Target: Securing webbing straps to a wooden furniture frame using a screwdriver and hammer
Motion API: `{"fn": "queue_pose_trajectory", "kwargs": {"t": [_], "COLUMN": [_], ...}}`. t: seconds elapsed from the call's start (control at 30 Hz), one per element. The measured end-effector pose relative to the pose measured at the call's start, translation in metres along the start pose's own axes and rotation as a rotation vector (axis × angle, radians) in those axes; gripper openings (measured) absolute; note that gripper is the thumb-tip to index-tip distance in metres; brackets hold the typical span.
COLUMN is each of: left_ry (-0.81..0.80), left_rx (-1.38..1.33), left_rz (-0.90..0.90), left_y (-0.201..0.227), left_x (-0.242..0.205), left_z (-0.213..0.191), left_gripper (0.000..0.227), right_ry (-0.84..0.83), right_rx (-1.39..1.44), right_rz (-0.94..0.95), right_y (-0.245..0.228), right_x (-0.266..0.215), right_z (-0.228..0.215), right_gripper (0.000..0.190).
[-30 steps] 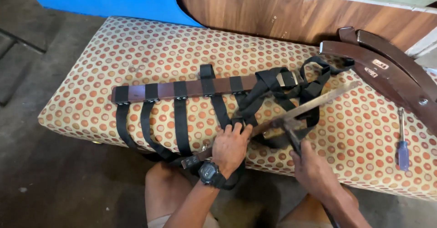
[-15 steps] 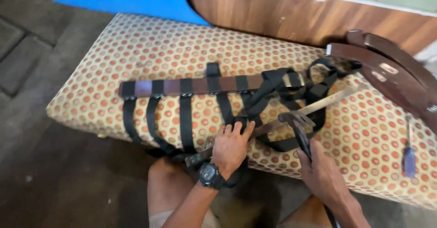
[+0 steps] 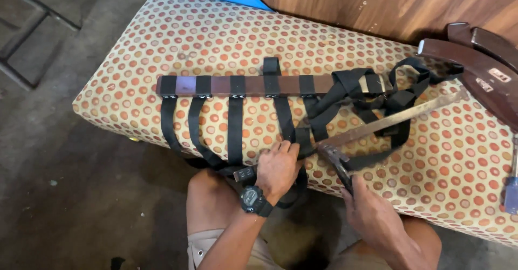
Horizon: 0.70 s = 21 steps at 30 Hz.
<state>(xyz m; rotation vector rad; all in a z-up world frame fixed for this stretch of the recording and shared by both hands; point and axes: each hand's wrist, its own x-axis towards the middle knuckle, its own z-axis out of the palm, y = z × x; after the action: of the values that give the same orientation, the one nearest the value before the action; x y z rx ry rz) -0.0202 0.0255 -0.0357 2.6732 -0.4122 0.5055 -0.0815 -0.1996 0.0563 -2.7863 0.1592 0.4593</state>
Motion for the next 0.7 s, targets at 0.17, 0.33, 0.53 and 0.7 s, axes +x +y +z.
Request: {"fn": "queue_pose_trajectory", "kwargs": {"t": [0.17,0.33,0.53,0.7], "left_ry": [-0.021,0.095,0.089,0.113], "left_rx": [-0.031,0.017,0.052,-0.068], "left_rz": [-0.008,0.053,0.060,0.038], "left_y": [0.000,-0.001,0.004,0.004], "left_x": [-0.003,0.007,0.004,0.012], "left_z": [0.002,-0.007,-0.014,-0.014], "left_gripper": [0.035,0.029,0.032,0.029], "right_ry": [0.140,-0.072,0.021,0.089], "right_rx": [-0.082,-0.110,-0.023,-0.141], "right_rz": [-0.184,-0.037,0.013,-0.163], "right_y": [0.008,-0.019,-0.016,-0.019], "right_x": [-0.006,0.003,0.004,0.017], "right_z": [0.005,-0.014,-0.008,-0.020], "right_gripper": [0.038,0.032,0.034,0.029]}}
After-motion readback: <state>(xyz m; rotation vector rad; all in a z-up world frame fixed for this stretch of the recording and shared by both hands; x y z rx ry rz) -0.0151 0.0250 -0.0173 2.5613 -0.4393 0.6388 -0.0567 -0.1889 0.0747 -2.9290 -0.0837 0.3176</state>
